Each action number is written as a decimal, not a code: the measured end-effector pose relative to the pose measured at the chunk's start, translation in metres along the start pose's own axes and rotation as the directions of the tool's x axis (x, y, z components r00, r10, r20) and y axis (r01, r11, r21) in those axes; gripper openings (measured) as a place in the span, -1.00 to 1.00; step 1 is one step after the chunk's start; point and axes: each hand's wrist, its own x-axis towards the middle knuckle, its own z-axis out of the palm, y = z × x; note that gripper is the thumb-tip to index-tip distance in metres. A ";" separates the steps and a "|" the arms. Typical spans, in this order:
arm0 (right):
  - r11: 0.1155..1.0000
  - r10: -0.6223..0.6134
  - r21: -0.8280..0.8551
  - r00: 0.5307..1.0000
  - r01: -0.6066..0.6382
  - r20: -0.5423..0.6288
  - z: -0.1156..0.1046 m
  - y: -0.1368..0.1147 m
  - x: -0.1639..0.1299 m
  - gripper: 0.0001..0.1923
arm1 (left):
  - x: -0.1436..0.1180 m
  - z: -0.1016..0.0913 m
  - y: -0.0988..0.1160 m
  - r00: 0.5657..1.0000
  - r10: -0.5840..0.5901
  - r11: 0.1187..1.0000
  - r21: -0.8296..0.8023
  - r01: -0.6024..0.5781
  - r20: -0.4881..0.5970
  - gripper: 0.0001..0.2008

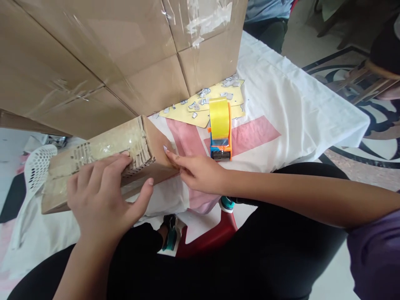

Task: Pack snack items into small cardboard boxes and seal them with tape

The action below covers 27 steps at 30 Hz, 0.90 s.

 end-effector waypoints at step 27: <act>0.973 -0.227 0.031 0.969 0.230 -0.094 -0.015 -0.004 0.045 0.48 | -0.007 0.002 -0.028 0.983 -0.012 0.961 -0.273 -0.039 -0.183 -0.45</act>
